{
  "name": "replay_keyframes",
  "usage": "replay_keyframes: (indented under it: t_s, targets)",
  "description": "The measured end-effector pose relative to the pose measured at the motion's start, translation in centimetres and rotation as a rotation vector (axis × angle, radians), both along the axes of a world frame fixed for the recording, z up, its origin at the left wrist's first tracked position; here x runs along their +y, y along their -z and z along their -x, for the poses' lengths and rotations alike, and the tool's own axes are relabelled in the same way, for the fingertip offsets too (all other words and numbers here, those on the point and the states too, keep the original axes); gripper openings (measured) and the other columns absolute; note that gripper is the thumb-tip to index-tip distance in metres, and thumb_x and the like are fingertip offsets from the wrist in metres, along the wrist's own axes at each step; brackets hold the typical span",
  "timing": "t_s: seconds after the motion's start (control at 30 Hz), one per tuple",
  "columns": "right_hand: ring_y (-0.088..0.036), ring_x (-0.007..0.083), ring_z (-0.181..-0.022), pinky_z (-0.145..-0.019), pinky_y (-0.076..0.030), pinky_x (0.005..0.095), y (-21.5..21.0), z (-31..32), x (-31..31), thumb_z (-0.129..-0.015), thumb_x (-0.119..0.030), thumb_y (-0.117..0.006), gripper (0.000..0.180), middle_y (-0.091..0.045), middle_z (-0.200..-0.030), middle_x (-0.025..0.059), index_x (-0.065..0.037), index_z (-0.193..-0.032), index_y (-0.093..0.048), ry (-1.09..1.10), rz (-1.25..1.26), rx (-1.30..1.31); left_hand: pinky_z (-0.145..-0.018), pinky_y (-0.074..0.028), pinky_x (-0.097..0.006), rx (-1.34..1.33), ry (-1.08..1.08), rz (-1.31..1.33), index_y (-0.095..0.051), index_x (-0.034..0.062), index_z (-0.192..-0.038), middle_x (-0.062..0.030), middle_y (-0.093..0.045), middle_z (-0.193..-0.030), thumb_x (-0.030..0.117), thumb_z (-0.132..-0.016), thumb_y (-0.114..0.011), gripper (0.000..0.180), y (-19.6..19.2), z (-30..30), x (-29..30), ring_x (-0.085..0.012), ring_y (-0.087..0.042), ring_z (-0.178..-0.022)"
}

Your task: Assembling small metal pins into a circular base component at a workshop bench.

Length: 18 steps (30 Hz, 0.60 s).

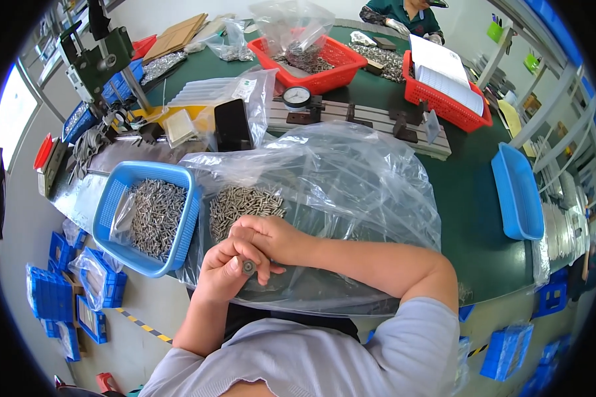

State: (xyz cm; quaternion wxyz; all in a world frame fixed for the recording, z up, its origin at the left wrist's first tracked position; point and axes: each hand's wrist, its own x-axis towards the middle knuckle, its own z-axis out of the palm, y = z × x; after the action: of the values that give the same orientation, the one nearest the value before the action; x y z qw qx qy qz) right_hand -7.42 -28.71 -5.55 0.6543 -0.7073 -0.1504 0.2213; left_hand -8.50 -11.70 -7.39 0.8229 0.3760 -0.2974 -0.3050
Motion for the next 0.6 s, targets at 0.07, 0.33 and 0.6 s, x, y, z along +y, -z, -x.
replay_keyframes:
  t_s: [0.07,0.33,0.6]
  targets:
    - [-0.058,0.0095,-0.068,-0.063,-0.048,0.0258,0.1,-0.1,0.1,-0.097,-0.033,-0.045,0.031,-0.061,-0.075,0.0045,-0.006,-0.106,-0.058,0.005,0.01,0.081,-0.085,-0.049,-0.038,-0.001,0.007,-0.017,-0.056,-0.0039,-0.098,-0.0148,-0.061,-0.089,0.026,-0.095,-0.053,0.03,0.1,-0.2,-0.2,-0.0213,-0.06,-0.084]
    - [-0.064,0.0156,-0.075,-0.068,-0.049,0.0284,0.6,-0.1,0.3,-0.098,-0.033,-0.044,0.031,-0.066,-0.08,0.0071,-0.008,-0.111,-0.056,-0.057,0.144,-0.215,-0.083,-0.048,-0.037,0.096,0.127,0.023,-0.056,-0.0038,-0.1,-0.0149,-0.061,-0.092,0.019,-0.095,-0.052,0.023,0.9,0.1,1.0,-0.021,-0.06,-0.086]
    - [-0.066,0.0241,-0.08,-0.069,-0.051,0.0321,1.2,0.0,0.1,-0.097,-0.03,-0.045,0.029,-0.067,-0.089,0.0094,-0.007,-0.112,-0.055,-0.111,0.213,-0.301,-0.085,-0.045,-0.028,0.07,0.136,-0.196,-0.056,-0.0033,-0.105,-0.0115,-0.063,-0.1,0.013,-0.095,-0.053,0.019,0.5,0.9,1.9,-0.0159,-0.058,-0.094]
